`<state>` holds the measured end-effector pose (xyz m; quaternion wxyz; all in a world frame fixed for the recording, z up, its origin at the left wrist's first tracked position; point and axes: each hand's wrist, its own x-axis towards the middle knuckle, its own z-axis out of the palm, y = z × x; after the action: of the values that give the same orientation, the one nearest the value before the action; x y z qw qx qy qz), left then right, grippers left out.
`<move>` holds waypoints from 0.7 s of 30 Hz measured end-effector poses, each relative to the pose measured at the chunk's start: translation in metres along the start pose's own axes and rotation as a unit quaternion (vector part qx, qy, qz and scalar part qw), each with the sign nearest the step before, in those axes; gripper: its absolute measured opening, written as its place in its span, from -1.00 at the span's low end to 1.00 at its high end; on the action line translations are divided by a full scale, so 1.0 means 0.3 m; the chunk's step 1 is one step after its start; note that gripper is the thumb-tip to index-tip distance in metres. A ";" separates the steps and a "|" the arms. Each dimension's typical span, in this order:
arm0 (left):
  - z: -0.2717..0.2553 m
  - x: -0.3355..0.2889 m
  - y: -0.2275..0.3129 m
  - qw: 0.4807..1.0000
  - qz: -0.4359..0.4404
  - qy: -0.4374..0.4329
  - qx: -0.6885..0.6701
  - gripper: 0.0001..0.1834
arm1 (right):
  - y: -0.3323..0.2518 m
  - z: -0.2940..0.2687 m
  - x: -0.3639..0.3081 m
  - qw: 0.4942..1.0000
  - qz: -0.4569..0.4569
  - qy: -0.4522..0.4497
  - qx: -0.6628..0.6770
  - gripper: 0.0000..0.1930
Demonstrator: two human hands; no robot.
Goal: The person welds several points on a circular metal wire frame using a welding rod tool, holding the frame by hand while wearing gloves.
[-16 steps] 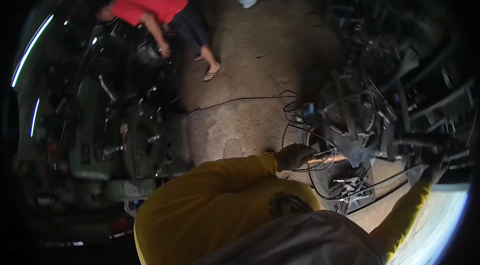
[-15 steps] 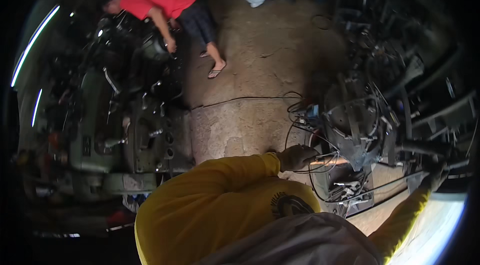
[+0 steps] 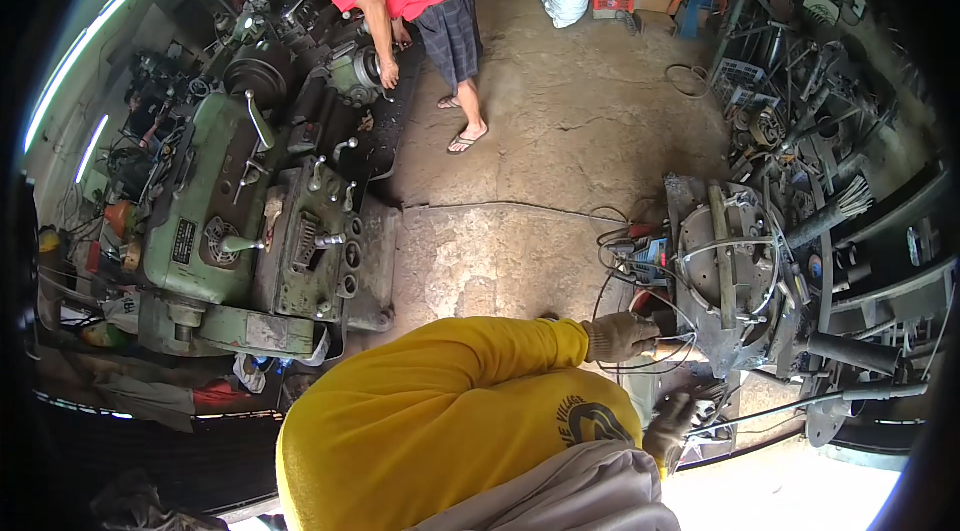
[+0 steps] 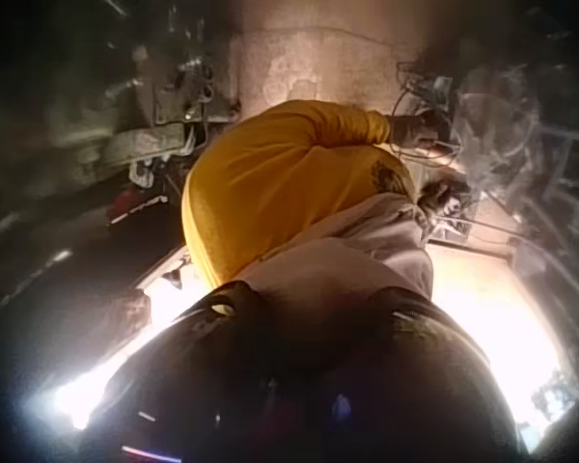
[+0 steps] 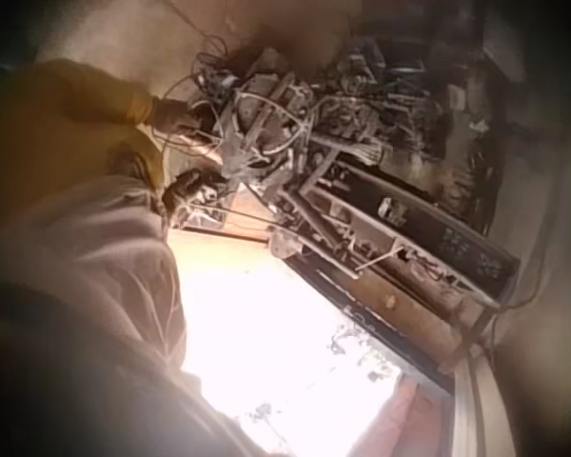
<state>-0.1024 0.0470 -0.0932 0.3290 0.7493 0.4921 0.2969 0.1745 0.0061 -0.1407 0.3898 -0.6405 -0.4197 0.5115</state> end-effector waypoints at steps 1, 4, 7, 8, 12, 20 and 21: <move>0.012 -0.003 -0.022 1.000 0.015 0.002 0.014 -0.76 | 0.050 0.035 0.004 0.997 0.022 -0.068 0.006 -0.50; -0.043 -0.005 0.018 0.999 0.028 0.010 0.016 -0.79 | 0.119 0.125 0.009 0.973 -0.076 -0.191 -0.108 -0.53; -0.088 -0.017 0.016 0.999 0.043 -0.012 0.017 -0.81 | 0.059 0.234 0.000 0.961 -0.108 -0.221 -0.127 -0.55; -0.049 -0.014 -0.040 0.975 0.187 0.022 0.118 -0.84 | -0.031 0.275 -0.037 0.962 -0.021 -0.252 -0.100 -0.55; -0.093 0.062 0.052 0.989 -0.017 -0.076 -0.126 -0.81 | -0.133 0.315 -0.055 0.977 0.060 -0.201 0.024 -0.68; -0.198 0.016 0.061 0.995 0.036 0.016 0.095 -0.39 | -0.256 0.412 -0.056 0.971 0.153 -0.183 -0.014 -0.74; -0.199 -0.015 0.080 0.992 0.045 0.017 0.118 -0.24 | -0.223 0.394 -0.053 0.968 0.092 -0.233 0.017 -0.73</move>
<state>-0.1369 0.0477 -0.0387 0.2164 0.7994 0.4944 0.2640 0.0470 0.0223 -0.0937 0.2432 -0.5327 -0.4290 0.6878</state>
